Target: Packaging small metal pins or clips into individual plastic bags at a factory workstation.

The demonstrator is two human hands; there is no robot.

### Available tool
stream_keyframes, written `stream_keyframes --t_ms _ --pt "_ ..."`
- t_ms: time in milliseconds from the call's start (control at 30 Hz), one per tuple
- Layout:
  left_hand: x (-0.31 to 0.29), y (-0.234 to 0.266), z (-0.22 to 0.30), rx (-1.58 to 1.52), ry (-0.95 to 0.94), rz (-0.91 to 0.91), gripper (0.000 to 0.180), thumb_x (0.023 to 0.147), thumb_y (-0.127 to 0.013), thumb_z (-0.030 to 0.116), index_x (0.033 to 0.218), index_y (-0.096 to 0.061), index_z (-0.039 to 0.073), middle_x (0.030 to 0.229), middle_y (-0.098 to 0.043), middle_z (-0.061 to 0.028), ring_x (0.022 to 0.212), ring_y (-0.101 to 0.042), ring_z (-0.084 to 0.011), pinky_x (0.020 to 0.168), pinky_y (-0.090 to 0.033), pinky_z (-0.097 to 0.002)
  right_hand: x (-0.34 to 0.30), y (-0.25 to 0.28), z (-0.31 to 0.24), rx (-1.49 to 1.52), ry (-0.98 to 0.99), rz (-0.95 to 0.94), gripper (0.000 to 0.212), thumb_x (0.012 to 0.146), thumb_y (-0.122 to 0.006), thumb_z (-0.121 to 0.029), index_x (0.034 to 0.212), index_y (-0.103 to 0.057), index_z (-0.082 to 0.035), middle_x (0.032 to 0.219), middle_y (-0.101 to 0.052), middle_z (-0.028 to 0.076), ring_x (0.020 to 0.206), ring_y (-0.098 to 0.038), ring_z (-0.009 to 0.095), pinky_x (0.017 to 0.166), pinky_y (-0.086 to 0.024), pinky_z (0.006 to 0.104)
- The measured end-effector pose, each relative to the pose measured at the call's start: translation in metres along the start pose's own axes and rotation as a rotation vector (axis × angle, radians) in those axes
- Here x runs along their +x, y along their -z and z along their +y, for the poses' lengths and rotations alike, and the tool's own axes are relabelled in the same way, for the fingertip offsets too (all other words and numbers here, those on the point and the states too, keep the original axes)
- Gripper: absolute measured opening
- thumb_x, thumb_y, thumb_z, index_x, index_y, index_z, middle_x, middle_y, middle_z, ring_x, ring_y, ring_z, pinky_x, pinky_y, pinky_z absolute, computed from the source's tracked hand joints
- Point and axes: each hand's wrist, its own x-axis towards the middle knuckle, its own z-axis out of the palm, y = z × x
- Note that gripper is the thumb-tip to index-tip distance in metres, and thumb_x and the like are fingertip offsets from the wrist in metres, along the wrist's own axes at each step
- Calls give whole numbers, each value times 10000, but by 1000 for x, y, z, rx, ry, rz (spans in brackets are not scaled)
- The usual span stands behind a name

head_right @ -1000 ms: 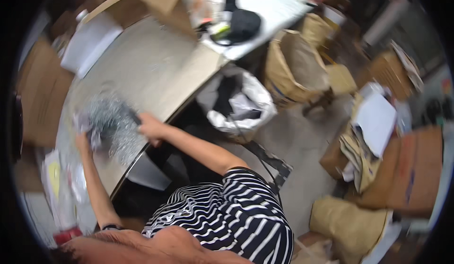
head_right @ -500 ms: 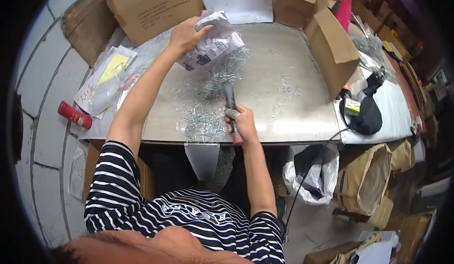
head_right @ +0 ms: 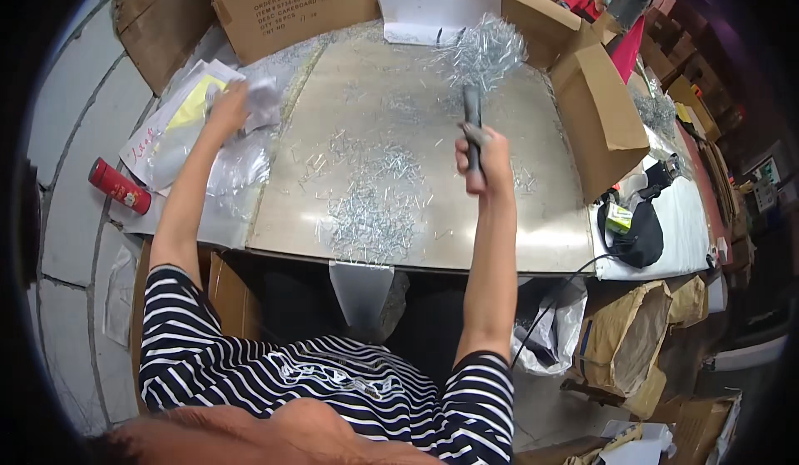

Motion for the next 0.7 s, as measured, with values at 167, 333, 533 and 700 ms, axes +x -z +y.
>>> stream_keyframes --t_ms 167,333,533,700 --pt "-55 58 172 -791 -573 -395 1022 635 -829 438 1449 -318 91 1527 -239 -191 1377 -303 -349 1113 -311 -399 16 21 -5 -540 95 220 148 891 -562 -124 965 -581 3 652 -541 40 464 -478 101 398 -358 240" --pt "-81 40 254 -566 -540 -603 1205 503 -889 471 1495 -244 243 1574 -52 -182 1427 -116 -431 1106 -252 -581 8 27 -6 -702 108 238 133 875 -583 -121 944 -614 -12 639 -563 44 447 -494 97 385 -348 227" --pt "-91 46 264 -491 -638 -743 1232 444 -898 451 1485 -268 259 1581 -57 -159 1439 -90 -414 1046 -240 -691 -48 36 -12 -756 128 173 101 843 -605 -85 785 -575 -8 616 -559 44 425 -506 115 388 -377 258" --pt "-101 12 259 -765 -627 -518 613 620 -813 271 1155 -564 107 1288 -486 -158 1191 -462 -369 925 -439 -469 -60 27 -12 -708 97 152 123 857 -593 -90 921 -595 14 623 -555 39 420 -492 95 381 -363 233"
